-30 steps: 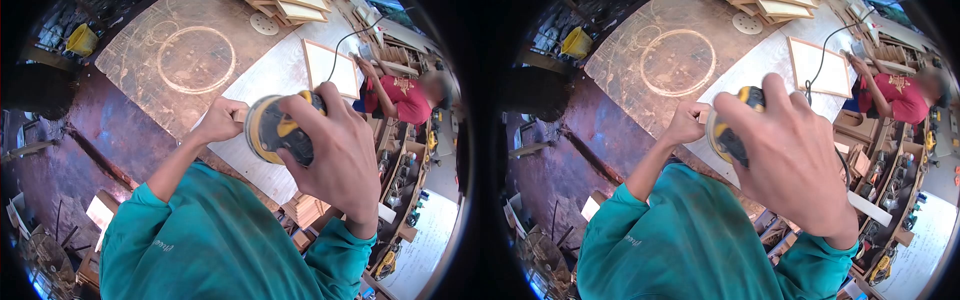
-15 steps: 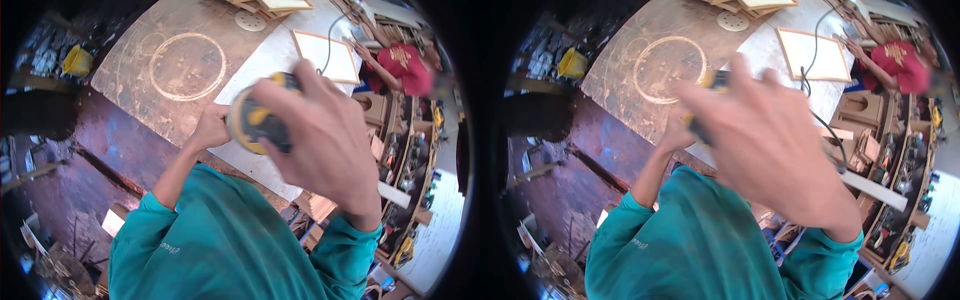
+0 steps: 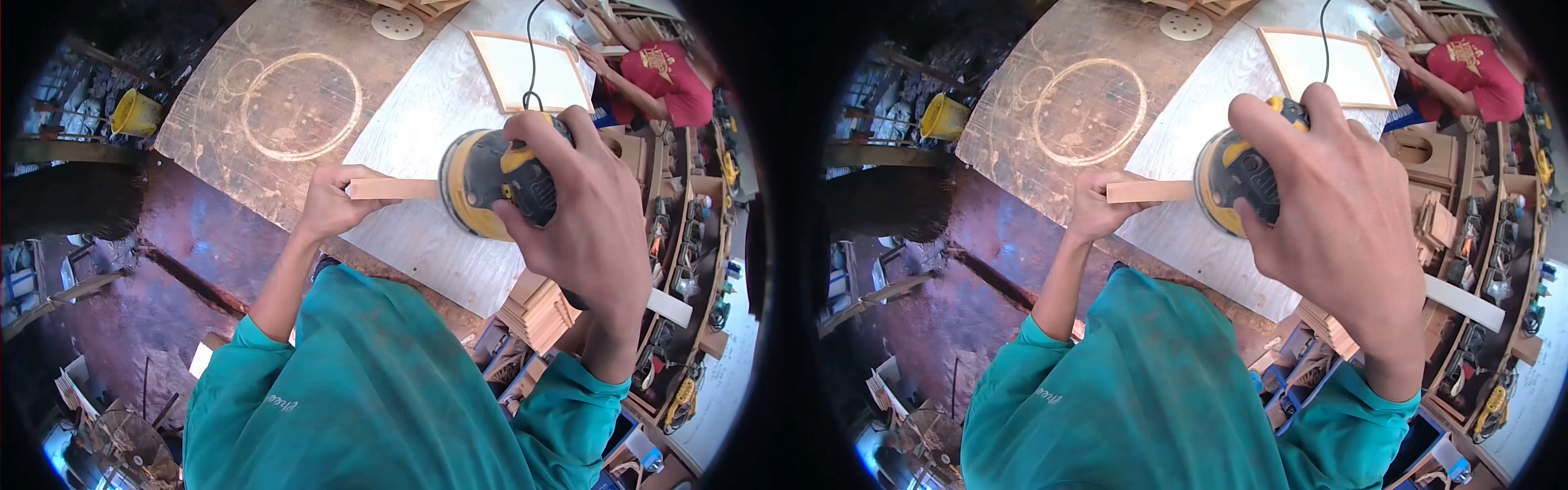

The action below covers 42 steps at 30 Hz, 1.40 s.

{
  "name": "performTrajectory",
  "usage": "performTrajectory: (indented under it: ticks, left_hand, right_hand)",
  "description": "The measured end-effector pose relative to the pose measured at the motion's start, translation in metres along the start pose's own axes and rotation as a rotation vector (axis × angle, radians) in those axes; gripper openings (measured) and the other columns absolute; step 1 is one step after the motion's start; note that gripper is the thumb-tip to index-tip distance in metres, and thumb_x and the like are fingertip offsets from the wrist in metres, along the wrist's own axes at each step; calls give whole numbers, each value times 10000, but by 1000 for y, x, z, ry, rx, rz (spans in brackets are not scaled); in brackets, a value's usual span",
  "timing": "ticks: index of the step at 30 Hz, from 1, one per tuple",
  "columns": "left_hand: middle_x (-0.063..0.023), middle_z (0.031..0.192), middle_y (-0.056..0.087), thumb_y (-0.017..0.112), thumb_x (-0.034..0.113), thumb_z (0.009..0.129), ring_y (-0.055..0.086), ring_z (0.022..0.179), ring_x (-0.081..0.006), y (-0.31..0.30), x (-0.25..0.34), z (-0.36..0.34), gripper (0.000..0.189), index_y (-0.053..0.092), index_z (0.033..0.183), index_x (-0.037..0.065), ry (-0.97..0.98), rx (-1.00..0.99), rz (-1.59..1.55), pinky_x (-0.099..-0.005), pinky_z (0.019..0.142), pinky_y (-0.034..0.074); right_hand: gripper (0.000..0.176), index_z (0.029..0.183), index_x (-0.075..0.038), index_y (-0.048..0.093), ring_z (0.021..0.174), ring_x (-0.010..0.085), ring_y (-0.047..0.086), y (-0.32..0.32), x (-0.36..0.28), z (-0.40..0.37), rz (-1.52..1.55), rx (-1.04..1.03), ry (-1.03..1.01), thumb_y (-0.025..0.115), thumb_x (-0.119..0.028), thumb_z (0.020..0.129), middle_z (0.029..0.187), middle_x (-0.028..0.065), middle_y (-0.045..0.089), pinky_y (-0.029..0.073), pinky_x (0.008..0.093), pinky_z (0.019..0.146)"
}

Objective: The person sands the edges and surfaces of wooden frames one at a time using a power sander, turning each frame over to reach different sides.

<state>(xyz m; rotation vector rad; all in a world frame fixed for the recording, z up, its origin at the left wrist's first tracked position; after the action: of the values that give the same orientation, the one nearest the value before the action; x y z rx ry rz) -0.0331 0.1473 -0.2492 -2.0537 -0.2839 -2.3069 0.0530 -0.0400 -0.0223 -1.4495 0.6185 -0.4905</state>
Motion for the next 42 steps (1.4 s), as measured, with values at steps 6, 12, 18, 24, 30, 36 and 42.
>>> performTrajectory:
  ticks: [6, 12, 18, 24, 30, 36, 42]
  left_hand:
    - [-102, 877, 769, 735, -144, 751, 724, 802, -138, -2, -7, 5, 200, 764, 907, -23, 59, 28, -18, -274, 684, 574]
    - [-94, 870, 765, 793, -91, 757, 712, 797, -128, -5, -3, 3, 153, 756, 890, -23, 29, 91, 112, -268, 705, 570]
    - [-75, 853, 761, 835, -33, 760, 700, 785, -116, -3, -3, -1, 146, 759, 883, -12, 37, 109, 267, -265, 712, 562]
    - [-102, 894, 763, 791, -71, 779, 705, 788, -136, -3, -8, -1, 121, 751, 885, -30, 23, 65, 241, -270, 711, 564]
    - [-81, 870, 746, 835, -12, 776, 677, 769, -126, -15, -9, -8, 150, 742, 892, -29, 49, 84, 148, -271, 697, 540]
    - [-45, 812, 727, 877, 67, 775, 650, 754, -101, -23, -11, -5, 185, 745, 880, -10, 70, 127, 269, -259, 691, 510]
    - [-57, 859, 749, 857, 39, 784, 682, 794, -113, -14, -9, -8, 180, 748, 918, -13, 27, 148, 217, -274, 734, 555]
  right_hand:
    - [530, 1128, -115, 594, 883, 374, 651, -1, 31, -14, -15, 34, 55, 831, -80, 655, 1014, 122, 593, 516, 450, 753]
    - [471, 1117, -120, 592, 842, 411, 647, -2, 63, -23, 36, 94, 120, 799, -144, 695, 978, 171, 604, 514, 466, 727]
    - [503, 1127, -103, 576, 933, 417, 643, -14, 136, -46, -2, 52, 278, 811, -180, 688, 1000, 185, 623, 497, 486, 802]
    - [553, 1191, -128, 584, 973, 423, 644, -23, 248, -101, -37, 73, 491, 801, -231, 693, 1047, 205, 635, 509, 475, 866]
    - [625, 1260, -202, 588, 1010, 403, 656, -51, 246, -133, -195, 113, 613, 808, -282, 680, 1070, 190, 635, 526, 465, 882]
    - [591, 1237, -184, 595, 981, 390, 644, -52, 207, -116, -113, 173, 496, 819, -291, 700, 1028, 177, 621, 513, 463, 865]
    - [583, 1220, -153, 585, 973, 399, 645, -28, 179, -79, -47, 84, 400, 820, -262, 698, 1028, 188, 615, 508, 470, 857]
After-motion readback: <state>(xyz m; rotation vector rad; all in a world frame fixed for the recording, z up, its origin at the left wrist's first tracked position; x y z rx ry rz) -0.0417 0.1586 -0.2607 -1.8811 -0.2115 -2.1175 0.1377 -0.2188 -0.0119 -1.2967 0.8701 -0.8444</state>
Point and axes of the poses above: each hand's wrist, its own z-axis towards the middle knuckle, its own y-axis out of the palm, x = y × z, the point moved 3 cm from there along z, towards the middle knuckle
